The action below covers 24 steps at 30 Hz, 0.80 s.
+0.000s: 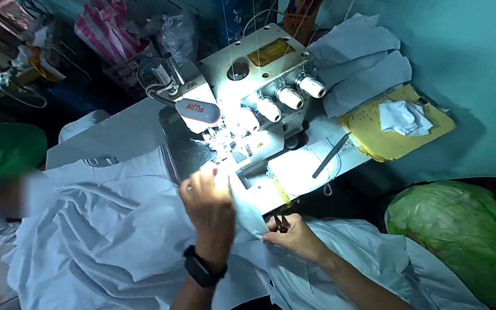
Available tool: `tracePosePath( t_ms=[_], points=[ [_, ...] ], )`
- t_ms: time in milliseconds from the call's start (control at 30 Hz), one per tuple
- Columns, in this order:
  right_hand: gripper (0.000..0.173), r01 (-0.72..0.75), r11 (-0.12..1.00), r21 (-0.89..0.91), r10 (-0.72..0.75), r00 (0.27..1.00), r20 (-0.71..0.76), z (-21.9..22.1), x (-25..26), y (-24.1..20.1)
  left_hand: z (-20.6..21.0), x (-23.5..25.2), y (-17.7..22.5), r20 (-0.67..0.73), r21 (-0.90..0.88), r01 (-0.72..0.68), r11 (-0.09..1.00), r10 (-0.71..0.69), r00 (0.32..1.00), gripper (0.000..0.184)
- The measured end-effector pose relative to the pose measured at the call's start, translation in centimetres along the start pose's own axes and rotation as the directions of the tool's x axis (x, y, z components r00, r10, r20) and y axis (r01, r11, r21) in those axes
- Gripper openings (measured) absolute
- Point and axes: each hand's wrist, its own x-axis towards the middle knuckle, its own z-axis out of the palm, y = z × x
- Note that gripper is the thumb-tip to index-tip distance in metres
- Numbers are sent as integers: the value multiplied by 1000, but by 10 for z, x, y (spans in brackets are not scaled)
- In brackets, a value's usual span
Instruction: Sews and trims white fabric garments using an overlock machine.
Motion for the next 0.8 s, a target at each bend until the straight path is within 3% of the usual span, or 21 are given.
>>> tracePosePath(
  t_ms=[67, 133, 200, 300, 400, 533, 633, 800],
  points=[
    [10, 137, 988, -69, -133, 989, 57, -6, -2, 9, 14, -17, 21, -60, 181, 8, 984, 3, 998, 28],
    [9, 197, 978, -72, -195, 980, 34, -8, -2, 9, 25, -20, 25, -113, 206, 54, 977, -31, 993, 32],
    [6, 185, 981, -52, -188, 980, -66, -3, -2, -2, 29, -15, 20, -111, 122, 82, 989, -68, 991, 34],
    [17, 196, 978, -66, -205, 961, -185, 7, 0, -21, 23, -7, 2, -56, -61, 77, 995, -80, 995, 35],
    [16, 348, 919, -187, -378, 912, -159, 14, 1, -27, 12, 6, -21, 47, -194, 30, 981, -21, 999, 33],
    [13, 418, 866, -274, -470, 867, -165, 20, 27, -38, 8, 37, -55, 179, -359, 59, 932, 6, 984, 29],
    [10, 464, 841, -279, -521, 834, -183, 25, 54, -47, 12, 55, -74, 205, -400, 109, 910, -27, 978, 23],
    [8, 574, 765, -293, -635, 748, -193, 29, 87, -65, 21, 91, -87, 224, -476, 234, 848, -141, 964, 35]
  ],
)
